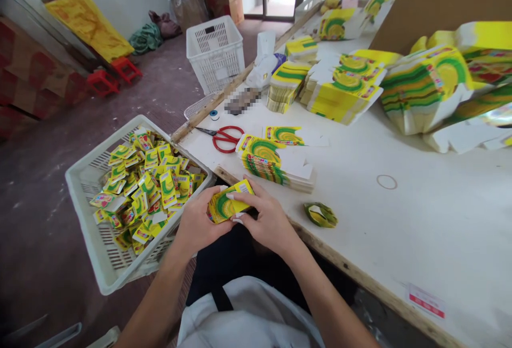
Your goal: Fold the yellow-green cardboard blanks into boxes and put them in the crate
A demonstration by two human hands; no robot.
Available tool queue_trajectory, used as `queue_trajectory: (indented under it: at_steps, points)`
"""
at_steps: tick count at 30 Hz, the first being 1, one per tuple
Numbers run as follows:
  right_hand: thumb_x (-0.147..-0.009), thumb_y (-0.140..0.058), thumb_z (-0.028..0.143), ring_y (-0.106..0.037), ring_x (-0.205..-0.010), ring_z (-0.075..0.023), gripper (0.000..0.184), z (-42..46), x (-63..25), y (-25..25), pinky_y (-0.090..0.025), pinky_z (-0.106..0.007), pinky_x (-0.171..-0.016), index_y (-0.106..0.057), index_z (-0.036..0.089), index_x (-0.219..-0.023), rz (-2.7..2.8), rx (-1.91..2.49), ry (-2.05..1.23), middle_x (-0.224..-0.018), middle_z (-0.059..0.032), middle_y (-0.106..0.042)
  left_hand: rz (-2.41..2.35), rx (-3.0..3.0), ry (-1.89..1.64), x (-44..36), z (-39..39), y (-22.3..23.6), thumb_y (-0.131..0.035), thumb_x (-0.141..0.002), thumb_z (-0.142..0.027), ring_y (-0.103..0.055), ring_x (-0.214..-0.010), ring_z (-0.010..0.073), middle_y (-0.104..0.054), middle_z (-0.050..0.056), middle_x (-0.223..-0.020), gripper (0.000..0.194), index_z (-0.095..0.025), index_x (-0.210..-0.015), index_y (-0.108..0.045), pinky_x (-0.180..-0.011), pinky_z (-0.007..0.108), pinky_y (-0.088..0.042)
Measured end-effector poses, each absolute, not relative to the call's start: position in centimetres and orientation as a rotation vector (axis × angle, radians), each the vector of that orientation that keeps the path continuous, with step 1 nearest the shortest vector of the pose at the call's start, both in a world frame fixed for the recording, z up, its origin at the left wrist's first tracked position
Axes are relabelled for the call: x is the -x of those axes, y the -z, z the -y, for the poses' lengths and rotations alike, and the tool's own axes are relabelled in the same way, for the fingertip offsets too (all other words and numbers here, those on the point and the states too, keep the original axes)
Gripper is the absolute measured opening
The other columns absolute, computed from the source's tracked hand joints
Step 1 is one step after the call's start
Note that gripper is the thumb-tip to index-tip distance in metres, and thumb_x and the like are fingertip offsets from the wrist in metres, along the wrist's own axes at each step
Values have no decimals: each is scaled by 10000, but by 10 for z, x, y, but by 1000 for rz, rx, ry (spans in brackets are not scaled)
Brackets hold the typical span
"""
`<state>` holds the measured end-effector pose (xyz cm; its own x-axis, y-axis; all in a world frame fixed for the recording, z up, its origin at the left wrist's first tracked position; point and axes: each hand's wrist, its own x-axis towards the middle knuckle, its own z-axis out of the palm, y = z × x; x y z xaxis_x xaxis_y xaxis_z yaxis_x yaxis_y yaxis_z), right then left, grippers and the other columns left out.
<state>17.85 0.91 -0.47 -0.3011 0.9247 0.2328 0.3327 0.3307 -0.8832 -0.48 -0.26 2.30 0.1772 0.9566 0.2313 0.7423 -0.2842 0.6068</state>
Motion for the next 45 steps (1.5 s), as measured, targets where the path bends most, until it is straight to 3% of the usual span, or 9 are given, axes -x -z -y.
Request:
queue_trajectory:
  at_steps: [9,16,22,26,28,30,35,39,45]
  points:
    - [-856,-543,106,-637,-1212,-266,212,-23,-185,-9,-530,-448,-984,-702,230,-922,2041,955,-869,-1285,-123,-663,-1608,-1974,-778,14,1,-27,-830,-598,-285,-714,-934,267,-741,78,-1065,553,-196,-1105,-629,-868,398,-572]
    - [-940,-470,215,-420,-1421,-288,284,-11,-181,-5,-432,-542,-1079,-465,206,-1224,1989,1055,-971,-1517,-219,-415,-1604,-1989,-825,9,-2,-27,-801,-623,-303,-707,-936,265,-731,87,-1066,536,-186,-1115,-624,-874,395,-568]
    - [-915,-497,239,-555,-1290,-296,520,-13,-164,4,-497,-500,-1014,-355,183,-1412,1822,1166,-956,-1427,-210,-520,-1685,-1951,-823,10,0,-20,-792,-655,-345,-698,-910,263,-715,76,-1021,524,-190,-1121,-607,-844,403,-566]
    - [-857,-605,301,-649,-1085,-299,468,-36,-181,1,-514,-497,-963,-496,191,-1298,1659,1309,-679,-1226,-154,-655,-2018,-1784,-1166,41,-5,-17,-811,-664,-418,-609,-1145,337,-621,145,-1206,695,-167,-1247,-528,-1026,519,-463]
    - [-838,-600,245,-633,-1057,-326,407,-52,-195,0,-498,-538,-946,-545,194,-1239,1585,1484,-443,-1125,-141,-690,-2271,-1710,-1342,58,-9,-18,-859,-594,-452,-437,-1340,407,-496,210,-1369,924,-139,-1352,-435,-1140,590,-312]
    - [-803,-595,171,-614,-1025,-365,358,-66,-206,-1,-482,-575,-917,-593,177,-1161,1625,1644,-306,-1071,-163,-695,-2347,-1691,-1385,67,-11,-17,-858,-594,-474,-359,-1391,421,-440,234,-1414,985,-120,-1386,-392,-1169,604,-249]
    - [-778,-546,86,-616,-966,-373,320,-79,-204,-6,-488,-543,-867,-603,153,-1086,1729,1823,-287,-1040,-193,-677,-1995,-1782,-1203,48,-7,-4,-753,-748,-451,-529,-1256,332,-575,163,-1295,643,-170,-1274,-512,-1092,538,-403]
    - [-718,-562,81,-624,-933,-342,356,-74,-200,-13,-490,-520,-851,-526,185,-1056,1604,1783,-334,-958,-133,-669,-1791,-1706,-1123,28,-1,3,-724,-787,-399,-595,-1179,287,-640,125,-1231,487,-196,-1207,-585,-1048,498,-452]
    - [-713,-584,147,-625,-735,-201,403,-44,-179,-15,-524,-360,-698,-414,248,-1064,1446,1359,-810,-814,-1,-611,-1191,-1107,-1337,0,3,4,-817,-588,-643,-585,-1223,319,-629,130,-1300,802,-246,-1241,-573,-952,444,-527]
